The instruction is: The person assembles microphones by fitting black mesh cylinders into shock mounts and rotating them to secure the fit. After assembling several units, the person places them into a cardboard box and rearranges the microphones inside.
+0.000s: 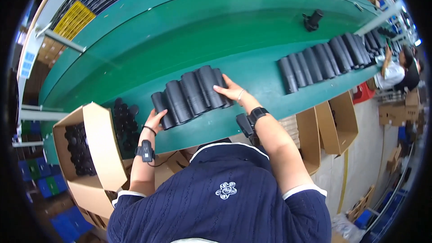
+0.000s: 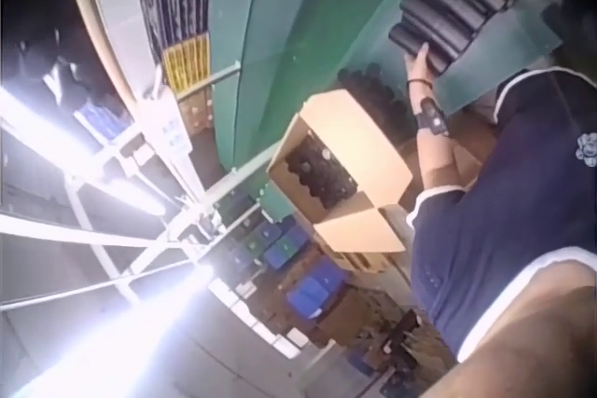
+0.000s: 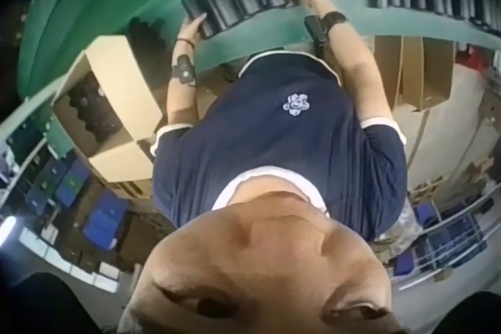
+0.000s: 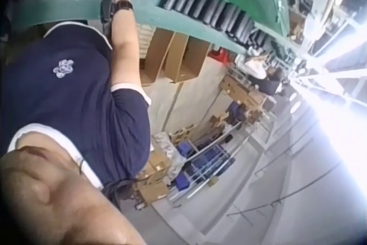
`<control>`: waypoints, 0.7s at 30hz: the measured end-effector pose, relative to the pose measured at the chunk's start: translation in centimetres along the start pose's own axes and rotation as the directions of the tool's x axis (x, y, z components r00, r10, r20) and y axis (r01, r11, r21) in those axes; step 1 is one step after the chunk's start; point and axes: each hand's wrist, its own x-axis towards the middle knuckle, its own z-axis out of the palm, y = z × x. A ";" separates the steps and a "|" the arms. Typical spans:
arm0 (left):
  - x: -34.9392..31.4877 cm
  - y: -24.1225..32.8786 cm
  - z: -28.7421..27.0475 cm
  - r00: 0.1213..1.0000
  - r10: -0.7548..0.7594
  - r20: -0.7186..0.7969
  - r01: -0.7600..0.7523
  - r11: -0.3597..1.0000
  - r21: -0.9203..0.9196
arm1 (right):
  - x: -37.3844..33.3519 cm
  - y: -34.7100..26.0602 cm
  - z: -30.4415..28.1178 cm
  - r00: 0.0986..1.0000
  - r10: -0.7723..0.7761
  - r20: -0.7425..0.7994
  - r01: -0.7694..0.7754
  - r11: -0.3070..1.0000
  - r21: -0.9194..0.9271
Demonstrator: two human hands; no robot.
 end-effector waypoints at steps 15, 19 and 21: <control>3.5 -0.3 1.1 0.946 0.043 -0.322 0.114 0.884 0.453 | -1.7 2.8 -2.0 0.933 -0.027 -0.358 -0.043 0.981 -0.188; 3.6 -0.2 1.1 0.935 0.055 -0.351 0.122 0.877 0.465 | -1.5 4.4 -2.4 0.903 -0.005 -0.430 -0.064 0.987 -0.145; 3.6 -0.2 1.4 0.932 0.070 -0.355 0.118 0.869 0.481 | -1.6 5.2 -2.8 0.889 -0.029 -0.457 -0.075 0.975 -0.209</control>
